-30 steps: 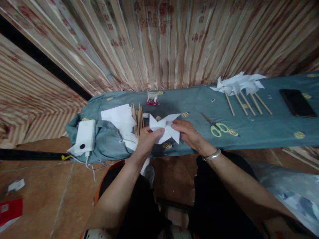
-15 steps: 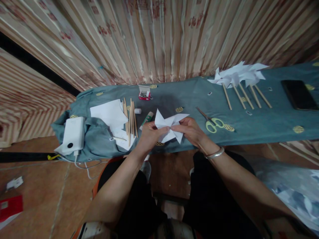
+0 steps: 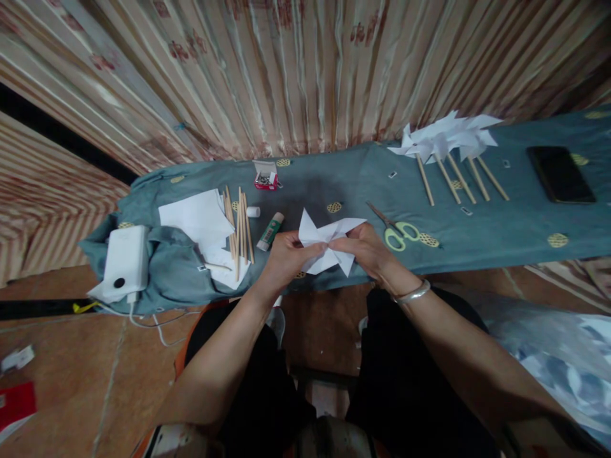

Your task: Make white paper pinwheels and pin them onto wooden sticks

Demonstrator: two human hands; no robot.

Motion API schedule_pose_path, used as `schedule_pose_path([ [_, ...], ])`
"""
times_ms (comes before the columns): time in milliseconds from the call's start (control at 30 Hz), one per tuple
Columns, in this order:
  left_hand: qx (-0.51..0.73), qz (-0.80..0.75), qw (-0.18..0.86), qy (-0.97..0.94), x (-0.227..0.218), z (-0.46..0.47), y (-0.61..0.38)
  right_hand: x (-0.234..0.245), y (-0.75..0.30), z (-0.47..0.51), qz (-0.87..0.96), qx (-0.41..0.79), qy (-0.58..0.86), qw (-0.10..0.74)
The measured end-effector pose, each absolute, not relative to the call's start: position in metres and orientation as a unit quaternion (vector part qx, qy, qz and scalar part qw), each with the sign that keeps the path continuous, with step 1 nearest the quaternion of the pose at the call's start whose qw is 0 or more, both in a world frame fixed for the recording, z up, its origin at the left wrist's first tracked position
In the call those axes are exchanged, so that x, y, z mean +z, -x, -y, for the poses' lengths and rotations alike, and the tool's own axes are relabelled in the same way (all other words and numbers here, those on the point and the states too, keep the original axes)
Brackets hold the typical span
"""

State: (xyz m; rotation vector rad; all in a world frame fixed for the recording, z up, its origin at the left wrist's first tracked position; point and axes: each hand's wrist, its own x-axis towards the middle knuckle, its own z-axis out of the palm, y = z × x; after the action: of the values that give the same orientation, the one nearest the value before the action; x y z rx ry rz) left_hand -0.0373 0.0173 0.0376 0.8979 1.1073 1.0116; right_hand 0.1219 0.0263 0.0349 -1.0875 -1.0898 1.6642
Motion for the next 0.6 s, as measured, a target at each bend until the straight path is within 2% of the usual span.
schedule_pose_path([
  [300, 0.441, -0.468, 0.674, -0.364, 0.045, -0.020, 0.034, 0.039, -0.124, -0.029, 0.405, 0.676, 0.428, 0.443],
  [500, 0.547, -0.455, 0.625, -0.323, 0.051, -0.029, 0.043, 0.035, -0.126, -0.031, 0.390, 0.674, 0.431, 0.456],
  [600, 0.549, -0.459, 0.608, -0.344, 0.052, -0.030, 0.046, 0.032, -0.129, -0.033, 0.390, 0.670, 0.439, 0.454],
])
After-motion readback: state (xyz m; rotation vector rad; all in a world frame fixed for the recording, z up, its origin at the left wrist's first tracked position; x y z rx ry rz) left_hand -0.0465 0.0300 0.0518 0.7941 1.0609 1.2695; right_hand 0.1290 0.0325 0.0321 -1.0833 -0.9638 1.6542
